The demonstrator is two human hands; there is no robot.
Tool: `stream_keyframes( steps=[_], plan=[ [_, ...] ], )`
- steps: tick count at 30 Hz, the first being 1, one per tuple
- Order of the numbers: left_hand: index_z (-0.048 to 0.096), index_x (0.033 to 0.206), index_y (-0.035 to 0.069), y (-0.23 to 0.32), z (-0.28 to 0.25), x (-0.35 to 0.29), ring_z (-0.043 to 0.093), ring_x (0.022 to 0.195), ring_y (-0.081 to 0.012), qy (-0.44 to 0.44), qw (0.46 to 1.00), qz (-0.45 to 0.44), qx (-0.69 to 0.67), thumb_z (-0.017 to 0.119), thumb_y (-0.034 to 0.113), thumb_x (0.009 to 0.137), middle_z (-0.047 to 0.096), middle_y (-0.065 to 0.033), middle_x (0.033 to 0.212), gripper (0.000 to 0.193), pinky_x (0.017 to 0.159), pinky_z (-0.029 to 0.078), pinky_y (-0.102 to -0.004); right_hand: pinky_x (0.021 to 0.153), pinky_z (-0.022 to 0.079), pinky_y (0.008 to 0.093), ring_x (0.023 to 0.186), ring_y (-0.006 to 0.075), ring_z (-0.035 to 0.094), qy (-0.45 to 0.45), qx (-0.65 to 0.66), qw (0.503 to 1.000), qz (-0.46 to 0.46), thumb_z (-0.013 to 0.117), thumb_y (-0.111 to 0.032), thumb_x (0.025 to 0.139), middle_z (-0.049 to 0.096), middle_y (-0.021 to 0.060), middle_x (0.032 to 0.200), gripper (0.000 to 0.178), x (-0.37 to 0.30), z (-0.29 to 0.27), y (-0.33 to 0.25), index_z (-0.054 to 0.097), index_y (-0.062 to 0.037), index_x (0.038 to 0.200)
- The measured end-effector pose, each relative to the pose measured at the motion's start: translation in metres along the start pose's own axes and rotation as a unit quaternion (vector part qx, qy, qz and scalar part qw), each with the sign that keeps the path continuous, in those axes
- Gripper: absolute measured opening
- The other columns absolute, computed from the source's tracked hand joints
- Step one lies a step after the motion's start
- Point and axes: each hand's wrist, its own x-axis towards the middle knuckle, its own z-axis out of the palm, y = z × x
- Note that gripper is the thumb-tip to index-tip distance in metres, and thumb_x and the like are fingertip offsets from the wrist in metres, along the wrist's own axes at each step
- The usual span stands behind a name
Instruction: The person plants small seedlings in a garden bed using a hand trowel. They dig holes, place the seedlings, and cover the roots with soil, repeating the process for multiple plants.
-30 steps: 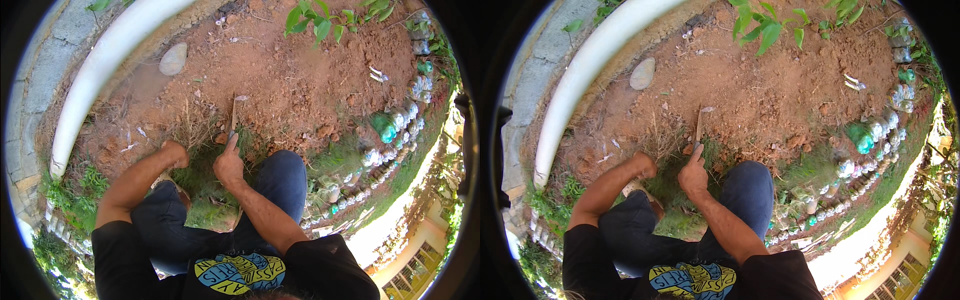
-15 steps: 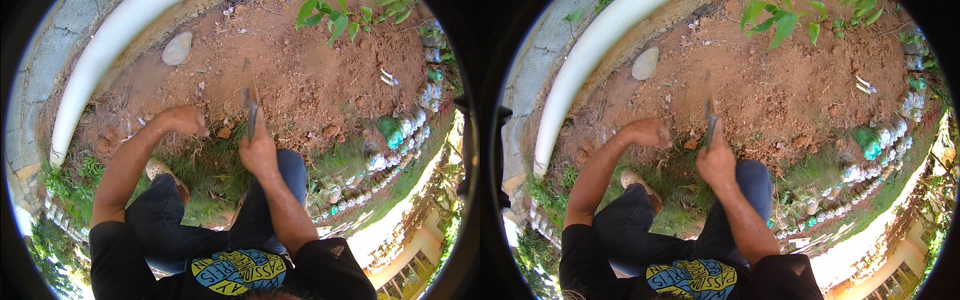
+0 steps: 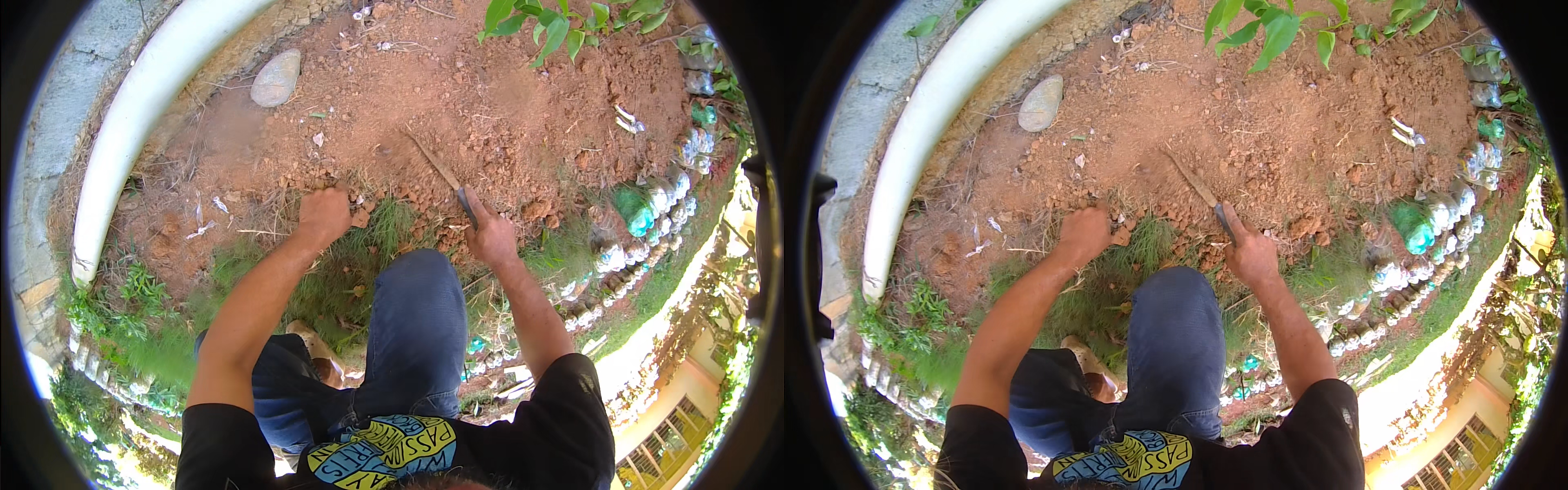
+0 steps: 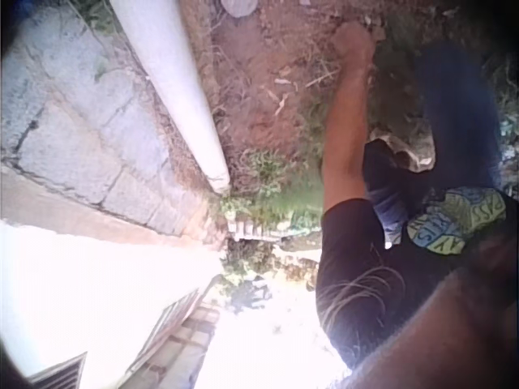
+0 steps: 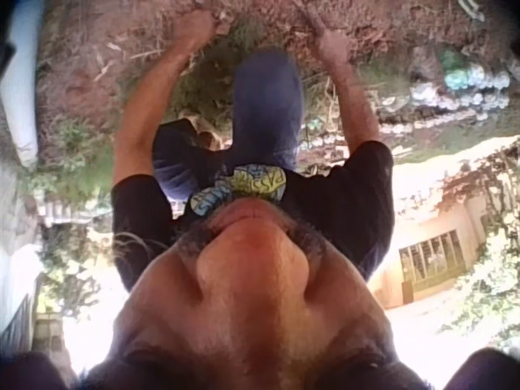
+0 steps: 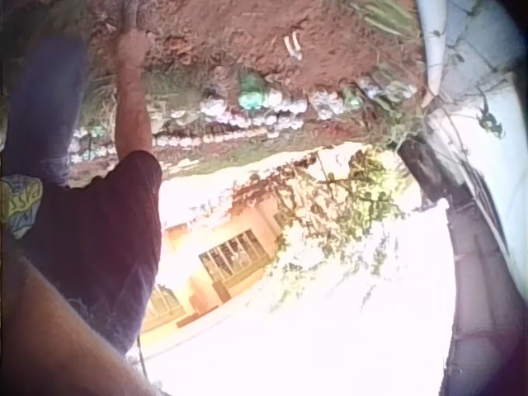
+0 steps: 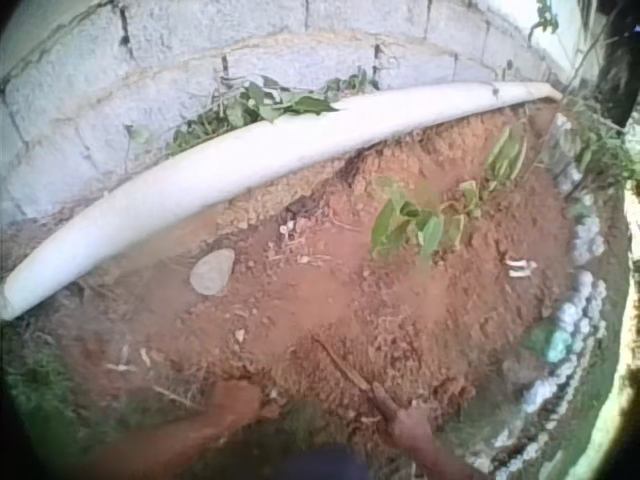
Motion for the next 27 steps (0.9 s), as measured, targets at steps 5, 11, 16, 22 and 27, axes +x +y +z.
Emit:
stream_keyframes(
  steps=[5,11,16,22,27],
  plan=[
    [0.061,0.101,-0.004,-0.027,0.008,0.007,0.071,0.082,-0.0373,0.075,0.990,0.117,-0.009,0.054,0.008,0.083,0.069,-0.0272,0.087,0.022,0.075,0.057,-0.0505,0.069,0.063,0.0400,0.075,0.0252,0.071,0.037,-0.026,0.996,-0.071,0.064,-0.012,0.081,0.068,0.0181,0.107,0.081,-0.010,-0.009,-0.003,0.032,-0.0288,0.154],
    [0.063,0.102,-0.006,-0.030,0.015,0.017,0.071,0.078,-0.0337,0.035,0.992,0.112,-0.050,0.052,0.005,0.084,0.069,-0.0256,0.082,0.023,0.074,0.056,-0.0517,0.072,0.063,0.0385,0.074,0.0245,0.071,0.065,0.019,0.993,0.093,0.063,-0.014,0.084,0.068,0.0191,0.116,0.078,0.030,-0.036,-0.001,0.034,-0.0312,0.153],
    [0.062,0.111,-0.006,-0.028,0.020,0.012,0.070,0.077,-0.0333,0.033,0.993,0.095,-0.067,0.052,0.006,0.086,0.069,-0.0243,0.084,0.030,0.076,0.057,-0.0507,0.081,0.063,0.0424,0.085,0.0313,0.072,-0.036,0.039,0.995,0.081,0.060,-0.014,0.085,0.067,0.0201,0.117,0.080,0.022,0.000,-0.021,0.027,-0.0316,0.156],
    [0.067,0.104,-0.003,-0.034,0.023,0.008,0.069,0.090,-0.0379,0.027,0.991,0.098,-0.091,0.052,0.010,0.086,0.069,-0.0235,0.094,0.026,0.085,0.054,-0.0494,0.083,0.062,0.0432,0.086,0.0320,0.071,0.021,0.021,1.000,0.000,0.062,-0.014,0.083,0.068,0.0203,0.115,0.083,-0.002,0.002,-0.025,0.027,-0.0315,0.156],
    [0.071,0.097,0.005,-0.052,0.041,-0.014,0.067,0.093,-0.0379,-0.062,0.989,0.120,-0.054,0.059,0.012,0.080,0.070,-0.0200,0.099,0.022,0.085,0.052,-0.0474,0.081,0.062,0.0433,0.086,0.0311,0.072,-0.030,0.006,1.000,-0.002,0.060,-0.014,0.083,0.068,0.0191,0.112,0.082,-0.011,-0.002,-0.027,0.027,-0.0326,0.156]
  ],
)
